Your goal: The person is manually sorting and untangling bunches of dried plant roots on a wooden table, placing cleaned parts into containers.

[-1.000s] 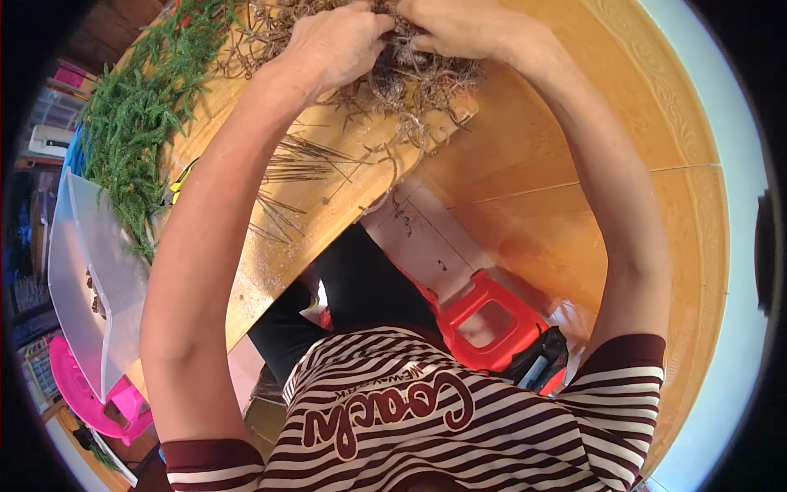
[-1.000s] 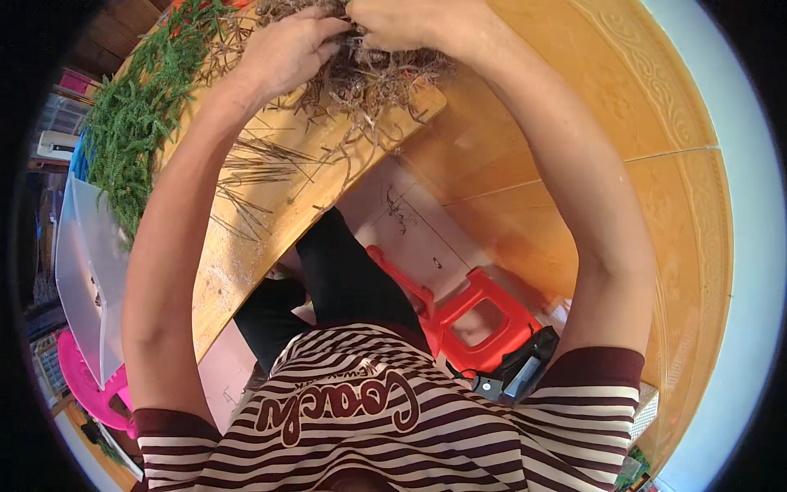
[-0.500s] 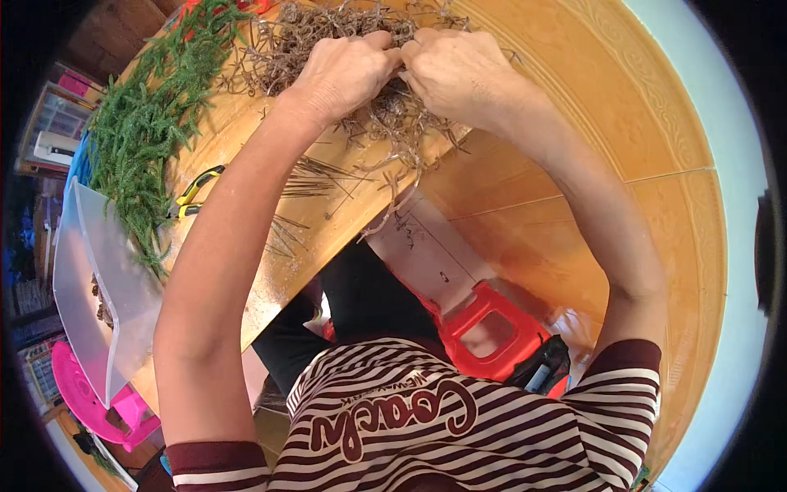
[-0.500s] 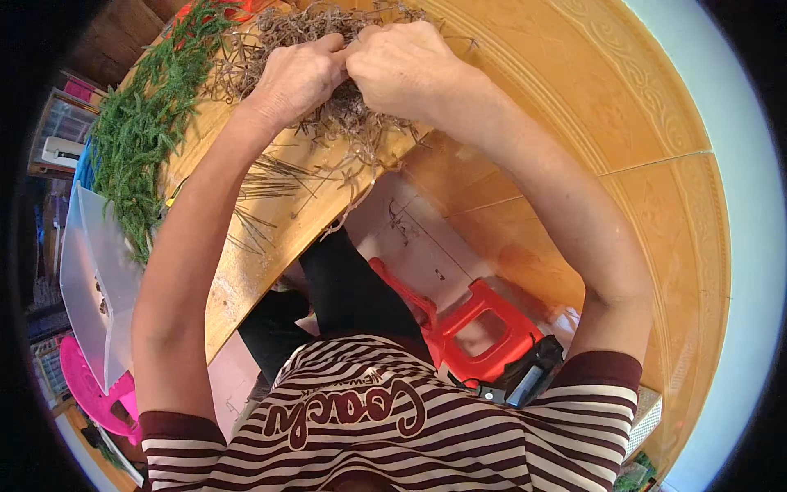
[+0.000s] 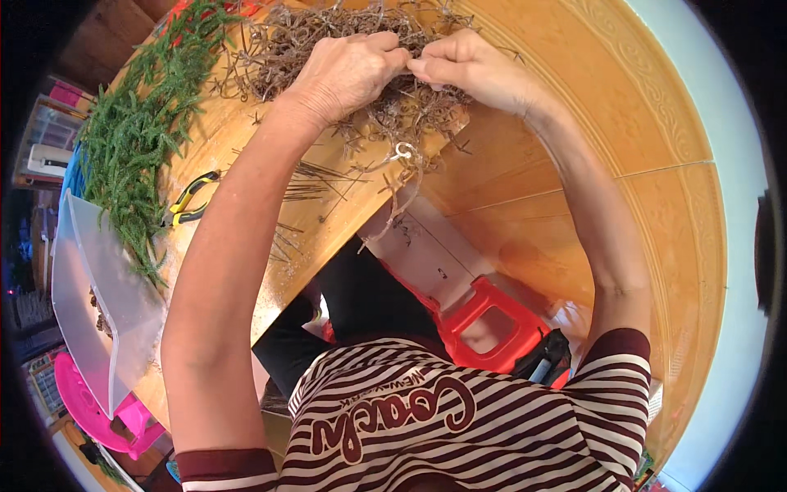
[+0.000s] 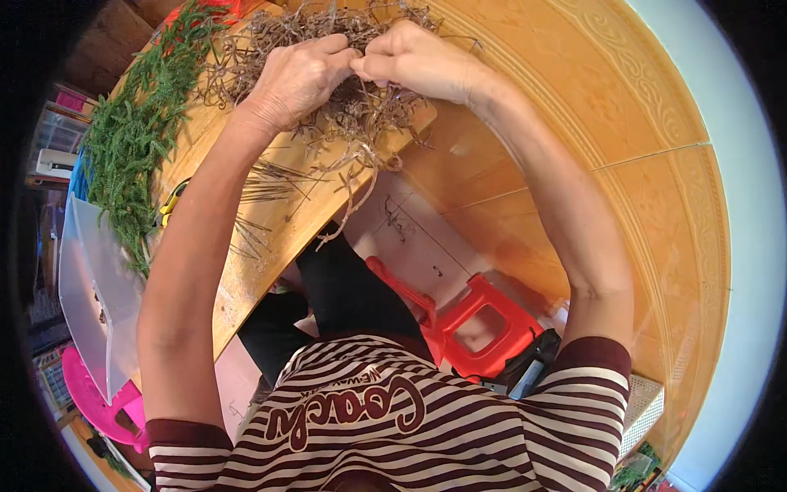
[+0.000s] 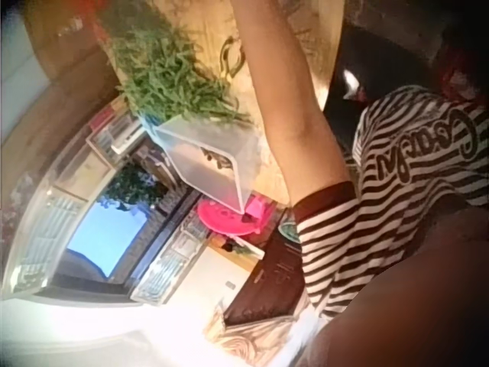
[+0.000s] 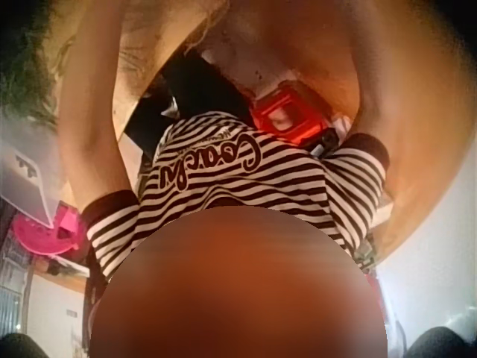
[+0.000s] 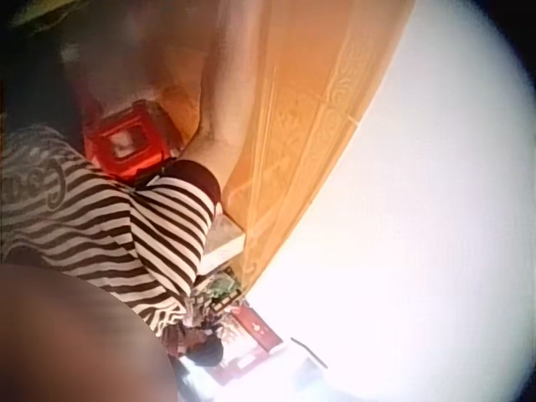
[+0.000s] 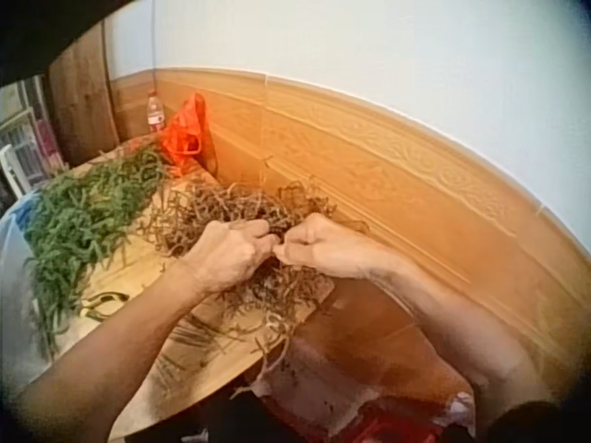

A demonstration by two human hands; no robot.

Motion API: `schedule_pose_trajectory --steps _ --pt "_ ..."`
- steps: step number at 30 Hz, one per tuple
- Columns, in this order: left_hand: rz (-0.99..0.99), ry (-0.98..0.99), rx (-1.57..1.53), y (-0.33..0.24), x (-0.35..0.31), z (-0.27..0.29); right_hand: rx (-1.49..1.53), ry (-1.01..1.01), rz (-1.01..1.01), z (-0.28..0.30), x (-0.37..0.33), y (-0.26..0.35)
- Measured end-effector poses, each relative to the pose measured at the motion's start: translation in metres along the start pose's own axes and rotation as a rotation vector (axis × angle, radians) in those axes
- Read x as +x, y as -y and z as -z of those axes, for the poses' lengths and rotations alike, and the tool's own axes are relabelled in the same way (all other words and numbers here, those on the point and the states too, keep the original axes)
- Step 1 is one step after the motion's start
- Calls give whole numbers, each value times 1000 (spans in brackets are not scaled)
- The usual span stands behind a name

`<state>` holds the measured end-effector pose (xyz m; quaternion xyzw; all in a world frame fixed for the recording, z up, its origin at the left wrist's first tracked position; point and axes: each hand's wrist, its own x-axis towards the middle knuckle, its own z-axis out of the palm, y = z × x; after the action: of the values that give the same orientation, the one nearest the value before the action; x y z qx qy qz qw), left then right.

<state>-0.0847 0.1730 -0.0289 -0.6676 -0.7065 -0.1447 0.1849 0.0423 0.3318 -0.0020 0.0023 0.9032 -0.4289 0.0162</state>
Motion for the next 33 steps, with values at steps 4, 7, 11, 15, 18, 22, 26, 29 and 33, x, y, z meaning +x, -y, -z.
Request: schedule_pose_trajectory --steps 4,7,11,15,18,22,26,29,33 --pt "80 -4 -13 12 -9 -3 24 133 64 1 -15 38" --pt "219 40 -50 13 -10 7 1 144 77 3 -27 41" --pt "243 55 -264 14 4 1 133 8 95 -4 -33 38" --pt "473 155 -847 23 4 4 262 -140 10 -16 -26 26" --pt "501 206 -987 27 6 7 69 -191 35 -21 -18 9" --pt "583 293 -1137 35 4 11 -362 -450 83 -27 -9 -4" --pt "622 321 -1174 33 4 11 -689 -567 210 -30 2 -18" --pt "633 327 -1187 33 3 11 -749 -509 194 -32 -1 -15" --pt "596 336 -1160 37 0 5 -806 -474 218 -30 1 -8"
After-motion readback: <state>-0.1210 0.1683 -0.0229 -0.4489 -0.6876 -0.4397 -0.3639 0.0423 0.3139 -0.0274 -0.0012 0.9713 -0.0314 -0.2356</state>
